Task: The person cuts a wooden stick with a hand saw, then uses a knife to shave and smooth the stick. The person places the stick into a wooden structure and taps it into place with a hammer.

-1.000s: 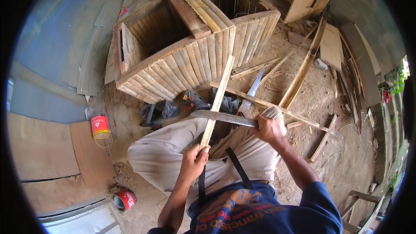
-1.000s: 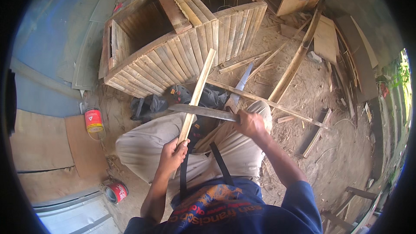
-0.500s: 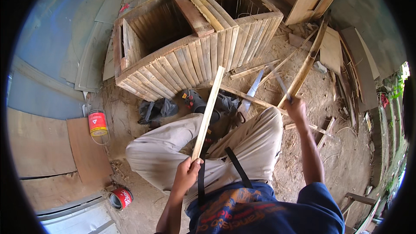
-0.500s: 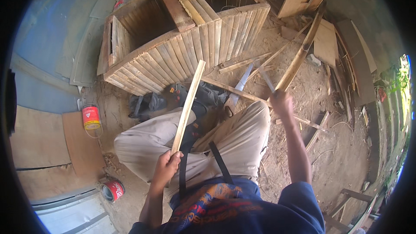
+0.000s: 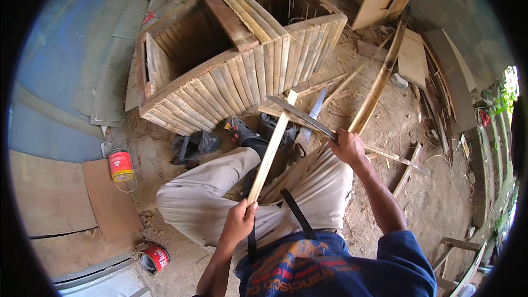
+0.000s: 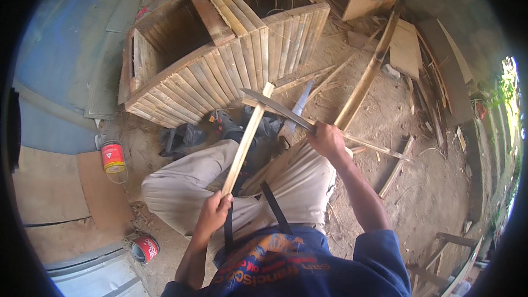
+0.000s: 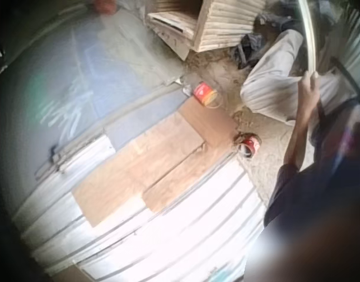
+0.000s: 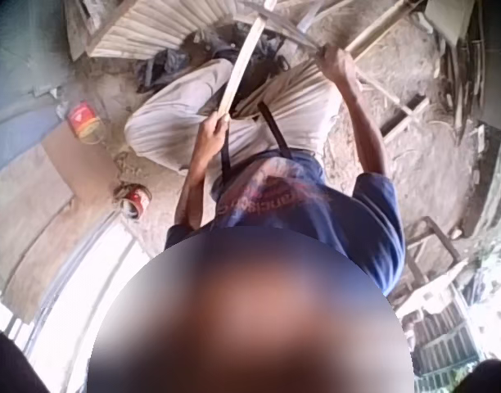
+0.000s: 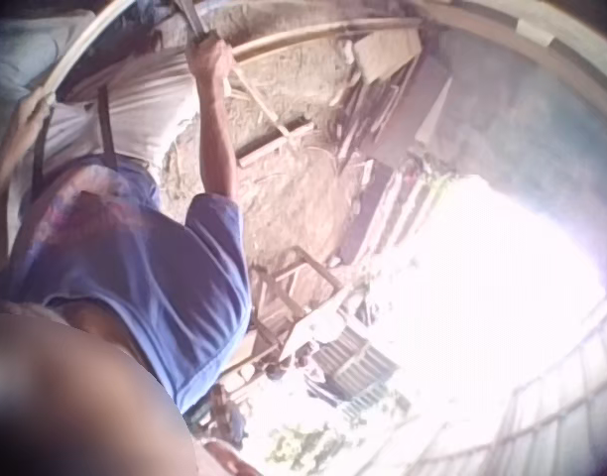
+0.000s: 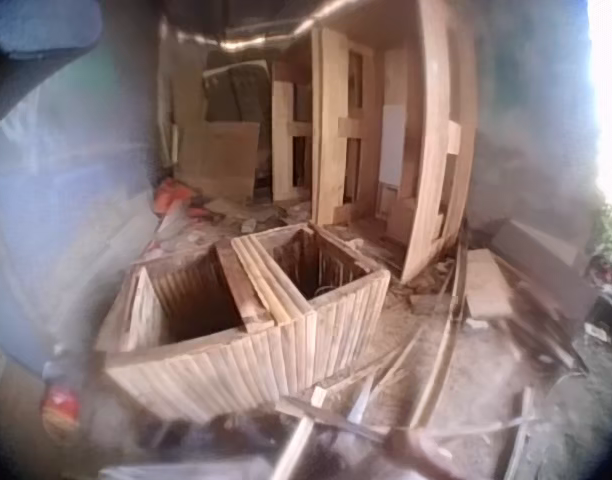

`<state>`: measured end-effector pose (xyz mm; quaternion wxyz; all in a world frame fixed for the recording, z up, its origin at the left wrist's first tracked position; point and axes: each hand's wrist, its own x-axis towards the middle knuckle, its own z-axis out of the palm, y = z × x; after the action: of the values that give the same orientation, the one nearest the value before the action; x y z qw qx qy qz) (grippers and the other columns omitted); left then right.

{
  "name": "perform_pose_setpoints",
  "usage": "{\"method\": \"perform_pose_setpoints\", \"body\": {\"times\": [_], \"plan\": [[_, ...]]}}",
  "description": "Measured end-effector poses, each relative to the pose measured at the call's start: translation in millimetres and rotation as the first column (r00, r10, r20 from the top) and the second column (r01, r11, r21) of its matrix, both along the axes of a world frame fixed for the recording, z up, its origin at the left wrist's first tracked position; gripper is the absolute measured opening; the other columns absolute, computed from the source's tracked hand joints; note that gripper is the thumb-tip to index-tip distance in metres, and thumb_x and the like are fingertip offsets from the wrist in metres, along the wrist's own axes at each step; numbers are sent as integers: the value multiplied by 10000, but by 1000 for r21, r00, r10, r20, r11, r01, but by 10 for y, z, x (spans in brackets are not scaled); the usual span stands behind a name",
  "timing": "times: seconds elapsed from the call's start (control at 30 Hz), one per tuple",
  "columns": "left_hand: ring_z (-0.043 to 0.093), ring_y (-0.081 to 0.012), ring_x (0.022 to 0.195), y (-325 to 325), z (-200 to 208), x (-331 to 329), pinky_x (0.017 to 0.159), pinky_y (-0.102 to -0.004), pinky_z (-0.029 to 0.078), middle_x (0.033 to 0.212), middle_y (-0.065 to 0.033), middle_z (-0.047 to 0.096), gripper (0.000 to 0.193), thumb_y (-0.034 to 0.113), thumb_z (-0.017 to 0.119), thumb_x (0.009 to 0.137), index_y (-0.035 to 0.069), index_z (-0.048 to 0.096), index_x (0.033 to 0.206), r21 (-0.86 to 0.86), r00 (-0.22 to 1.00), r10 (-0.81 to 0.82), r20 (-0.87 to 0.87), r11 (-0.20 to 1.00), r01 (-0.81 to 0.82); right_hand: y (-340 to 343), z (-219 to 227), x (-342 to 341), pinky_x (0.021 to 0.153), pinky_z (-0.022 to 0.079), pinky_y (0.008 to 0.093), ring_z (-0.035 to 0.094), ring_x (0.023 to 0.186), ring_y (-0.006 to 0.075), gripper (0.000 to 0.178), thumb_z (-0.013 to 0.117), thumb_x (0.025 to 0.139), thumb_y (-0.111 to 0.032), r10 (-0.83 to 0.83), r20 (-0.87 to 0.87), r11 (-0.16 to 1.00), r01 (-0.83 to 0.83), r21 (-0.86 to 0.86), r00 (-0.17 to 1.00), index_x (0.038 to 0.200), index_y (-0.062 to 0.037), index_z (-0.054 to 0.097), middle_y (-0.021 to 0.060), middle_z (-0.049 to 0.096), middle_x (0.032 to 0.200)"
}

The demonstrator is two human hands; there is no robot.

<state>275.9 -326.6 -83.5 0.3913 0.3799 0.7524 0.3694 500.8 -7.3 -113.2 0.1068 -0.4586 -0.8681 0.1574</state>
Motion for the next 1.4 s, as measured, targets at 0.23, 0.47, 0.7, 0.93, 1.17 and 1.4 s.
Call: {"method": "perform_pose_setpoints", "body": {"times": [0.23, 0.47, 0.7, 0.93, 1.17, 1.4], "plan": [[516, -160, 553, 73, 30, -37, 531, -329, 417, 624, -92, 569, 267, 231, 564, 995, -8, 603, 880, 46, 999, 30, 40, 998, -32, -311, 73, -173, 544, 553, 385, 634, 528, 243, 146, 680, 811, -211, 469, 36, 882, -465, -78, 883, 870, -77, 673, 80, 606, 599], [531, -216, 525, -66, -45, -59, 528, -365, 422, 613, -155, 556, 253, 209, 576, 982, -16, 592, 866, -12, 999, 7, 49, 1000, -6, -56, -55, -66, 496, 519, 419, 642, 549, 317, 164, 666, 825, -201, -25, -4, 989, 24, -149, 1000, 815, -41, 630, 156, 655, 669], [528, -135, 570, -206, -50, -32, 544, -349, 428, 620, -118, 564, 265, 220, 587, 978, -22, 598, 871, 5, 996, -43, 83, 999, 43, 553, -434, 215, 587, 552, 439, 695, 646, 338, 374, 649, 862, -366, -445, -2, 893, 444, -70, 896, 896, 2, 709, 202, 692, 720], [411, -23, 543, -39, -205, -77, 480, -207, 342, 641, 47, 467, 294, 291, 509, 1033, 31, 614, 944, -6, 950, 106, 294, 994, -109, 286, -465, 379, 612, 517, 395, 655, 629, 208, 324, 674, 843, -227, -460, -201, 855, 371, -363, 865, 1022, 42, 693, 138, 677, 690], [387, -44, 469, 431, -165, -125, 426, -212, 326, 641, 18, 464, 612, 537, 347, 1041, -16, 608, 1054, 145, 792, 221, 570, 921, -361, -301, 31, -204, 479, 404, 271, 507, 504, 82, 256, 677, 878, -253, -267, -401, 942, 150, -300, 876, 844, 2, 681, 26, 597, 585], [422, -31, 599, 728, -166, -293, 521, -197, 344, 724, 32, 498, 365, 379, 530, 1025, 26, 624, 1038, 354, 699, 264, 665, 714, -605, -854, 152, -842, 459, 441, 269, 540, 512, 130, 375, 573, 985, -294, -555, -630, 537, -344, -770, 543, 1063, 68, 631, 171, 715, 902]]}}
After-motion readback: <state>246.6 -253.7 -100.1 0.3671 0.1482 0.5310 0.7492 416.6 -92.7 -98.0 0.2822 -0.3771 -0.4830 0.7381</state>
